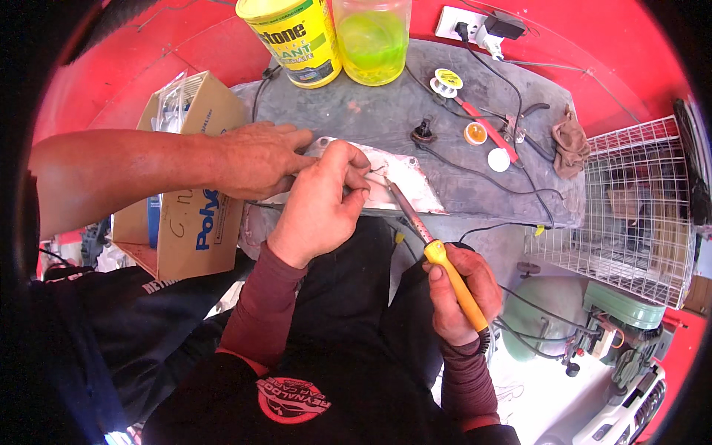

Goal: Soldering wires onto a component held by a helper on a workbench.

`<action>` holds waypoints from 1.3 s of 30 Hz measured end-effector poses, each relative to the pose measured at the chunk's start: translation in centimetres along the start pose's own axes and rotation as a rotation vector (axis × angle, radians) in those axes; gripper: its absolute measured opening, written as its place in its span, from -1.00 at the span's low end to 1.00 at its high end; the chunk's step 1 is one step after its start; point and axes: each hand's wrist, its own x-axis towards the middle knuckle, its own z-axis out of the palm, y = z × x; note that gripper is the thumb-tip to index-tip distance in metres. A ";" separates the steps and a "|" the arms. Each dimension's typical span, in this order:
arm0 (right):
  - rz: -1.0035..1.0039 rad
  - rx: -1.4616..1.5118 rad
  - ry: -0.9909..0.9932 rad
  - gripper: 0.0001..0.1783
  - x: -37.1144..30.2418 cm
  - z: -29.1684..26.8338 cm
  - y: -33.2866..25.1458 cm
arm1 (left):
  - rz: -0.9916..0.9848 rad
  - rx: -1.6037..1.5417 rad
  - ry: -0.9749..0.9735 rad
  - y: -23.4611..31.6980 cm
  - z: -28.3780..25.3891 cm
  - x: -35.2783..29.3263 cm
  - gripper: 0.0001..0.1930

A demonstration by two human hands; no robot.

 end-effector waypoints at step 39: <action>0.338 0.532 0.161 -0.67 1.6 -1.2 1.9 | 0.009 0.008 0.000 -0.3 -0.1 0.1 -0.66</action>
